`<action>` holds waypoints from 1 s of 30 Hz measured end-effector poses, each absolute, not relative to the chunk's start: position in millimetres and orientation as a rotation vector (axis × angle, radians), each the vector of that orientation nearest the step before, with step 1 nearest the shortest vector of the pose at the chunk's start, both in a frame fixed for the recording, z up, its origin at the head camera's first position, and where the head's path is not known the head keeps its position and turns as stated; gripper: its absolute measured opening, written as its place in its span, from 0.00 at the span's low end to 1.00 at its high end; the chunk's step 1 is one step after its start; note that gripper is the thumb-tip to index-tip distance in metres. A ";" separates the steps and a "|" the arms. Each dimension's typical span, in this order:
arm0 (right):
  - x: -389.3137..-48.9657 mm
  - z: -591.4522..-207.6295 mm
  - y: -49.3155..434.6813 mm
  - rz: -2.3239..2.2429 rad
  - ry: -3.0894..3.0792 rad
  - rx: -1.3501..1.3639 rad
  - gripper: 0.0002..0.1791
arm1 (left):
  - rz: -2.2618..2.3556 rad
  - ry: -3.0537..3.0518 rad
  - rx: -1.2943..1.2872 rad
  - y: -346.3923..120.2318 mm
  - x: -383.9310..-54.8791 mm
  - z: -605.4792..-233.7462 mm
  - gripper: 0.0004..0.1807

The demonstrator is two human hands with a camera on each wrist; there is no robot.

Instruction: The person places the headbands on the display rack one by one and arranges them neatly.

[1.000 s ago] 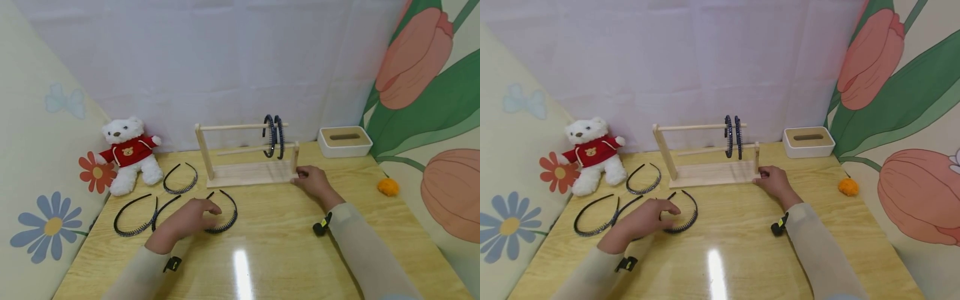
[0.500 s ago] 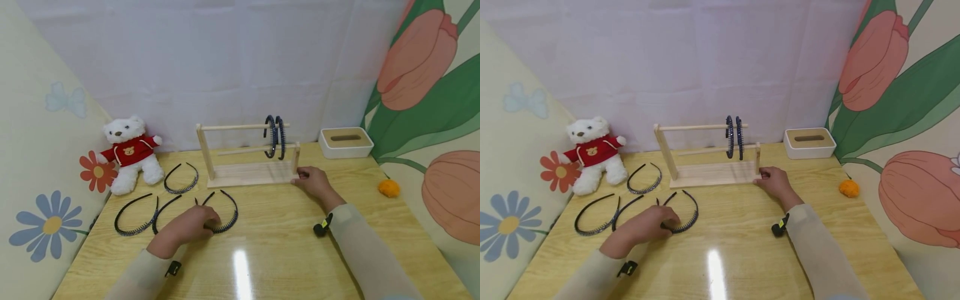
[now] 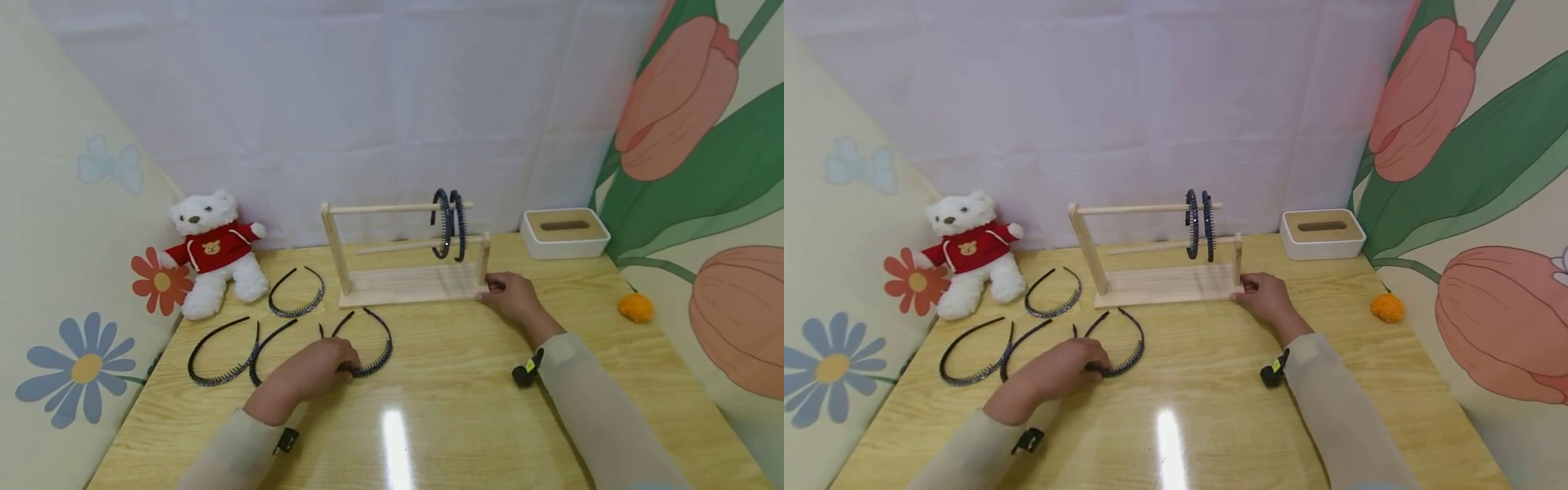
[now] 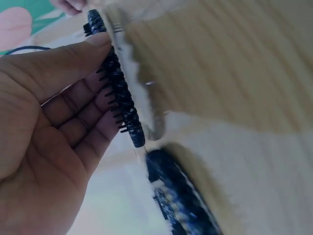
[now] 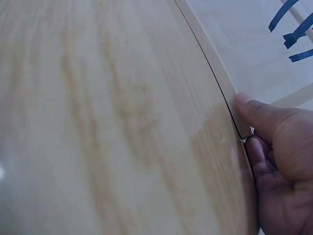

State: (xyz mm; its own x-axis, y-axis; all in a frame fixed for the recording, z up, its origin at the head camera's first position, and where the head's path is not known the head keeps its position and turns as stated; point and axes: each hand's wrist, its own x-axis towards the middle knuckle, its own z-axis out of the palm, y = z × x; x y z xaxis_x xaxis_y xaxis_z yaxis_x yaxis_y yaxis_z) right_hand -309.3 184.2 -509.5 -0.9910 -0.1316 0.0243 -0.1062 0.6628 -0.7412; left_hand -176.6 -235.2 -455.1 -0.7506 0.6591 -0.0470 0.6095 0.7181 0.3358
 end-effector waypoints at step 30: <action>-307.2 -505.6 182.5 -1.262 2.812 -0.185 0.32 | 2.330 1.759 -0.081 -158.8 -183.4 -398.9 0.18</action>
State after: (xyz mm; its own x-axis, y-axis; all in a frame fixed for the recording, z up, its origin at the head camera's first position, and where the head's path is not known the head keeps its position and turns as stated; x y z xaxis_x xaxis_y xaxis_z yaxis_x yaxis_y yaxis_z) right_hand -307.2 182.5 -505.6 -0.9913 -0.1314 -0.0002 -0.0872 0.6591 -0.7470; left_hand -183.4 -158.8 -398.9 -0.9741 0.1422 -0.1757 -0.2080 -0.2591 0.9432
